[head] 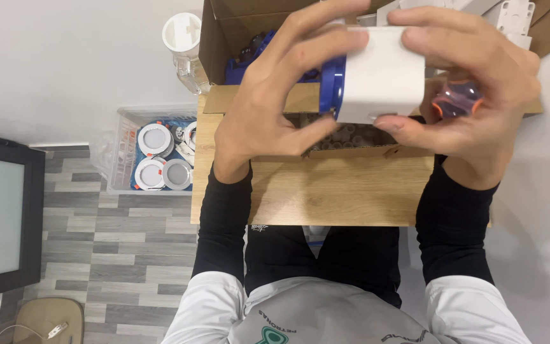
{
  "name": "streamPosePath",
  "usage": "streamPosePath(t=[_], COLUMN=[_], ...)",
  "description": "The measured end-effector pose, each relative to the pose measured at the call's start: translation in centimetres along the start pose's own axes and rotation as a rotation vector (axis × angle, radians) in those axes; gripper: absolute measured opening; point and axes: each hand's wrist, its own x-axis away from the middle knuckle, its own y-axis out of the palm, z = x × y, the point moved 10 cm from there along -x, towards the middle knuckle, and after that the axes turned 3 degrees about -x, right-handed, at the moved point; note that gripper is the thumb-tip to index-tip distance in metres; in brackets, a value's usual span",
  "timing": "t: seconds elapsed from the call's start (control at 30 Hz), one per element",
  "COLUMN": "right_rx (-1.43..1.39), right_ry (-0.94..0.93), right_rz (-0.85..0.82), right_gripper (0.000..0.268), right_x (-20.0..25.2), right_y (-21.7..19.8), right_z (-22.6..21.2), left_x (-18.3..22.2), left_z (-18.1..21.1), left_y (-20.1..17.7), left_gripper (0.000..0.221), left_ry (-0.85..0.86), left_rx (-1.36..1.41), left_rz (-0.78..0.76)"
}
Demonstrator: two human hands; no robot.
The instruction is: The person places a blue electrical component into a white plastic housing and secures it by driving a screw with a screwdriver.
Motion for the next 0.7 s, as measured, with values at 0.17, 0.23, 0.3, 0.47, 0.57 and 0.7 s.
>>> streamPosePath(t=[0.17, 0.23, 0.3, 0.47, 0.57, 0.7], right_rx=[-0.002, -0.012, -0.038, -0.042, -0.071, 0.029], right_ry=[-0.079, -0.098, 0.029, 0.148, 0.122, -0.021], right_rz=[-0.013, -0.026, 0.006, 0.015, -0.001, -0.092], right_gripper=[0.044, 0.037, 0.084, 0.104, 0.088, 0.065], right_x=[1.1, 1.5, 1.6, 1.6, 1.6, 1.2], right_y=[-0.5, -0.3, -0.6, -0.2, 0.1, 0.3], right_z=[0.7, 0.5, 1.3, 2.7, 2.3, 1.2], left_x=[0.3, 0.3, 0.4, -0.2, -0.3, 0.4], left_z=[-0.3, 0.0, 0.4, 1.8, 1.5, -0.5], left_y=[0.2, 0.1, -0.6, -1.0, -0.7, -0.3], left_gripper=[0.085, 0.07, 0.064, 0.049, 0.049, 0.085], left_ry=[-0.196, -0.206, -0.166, 0.006, 0.021, -0.128], left_rx=[0.049, 0.053, -0.015, 0.025, 0.012, -0.007], left_rz=[-0.033, -0.022, 0.017, 0.069, 0.053, 0.0])
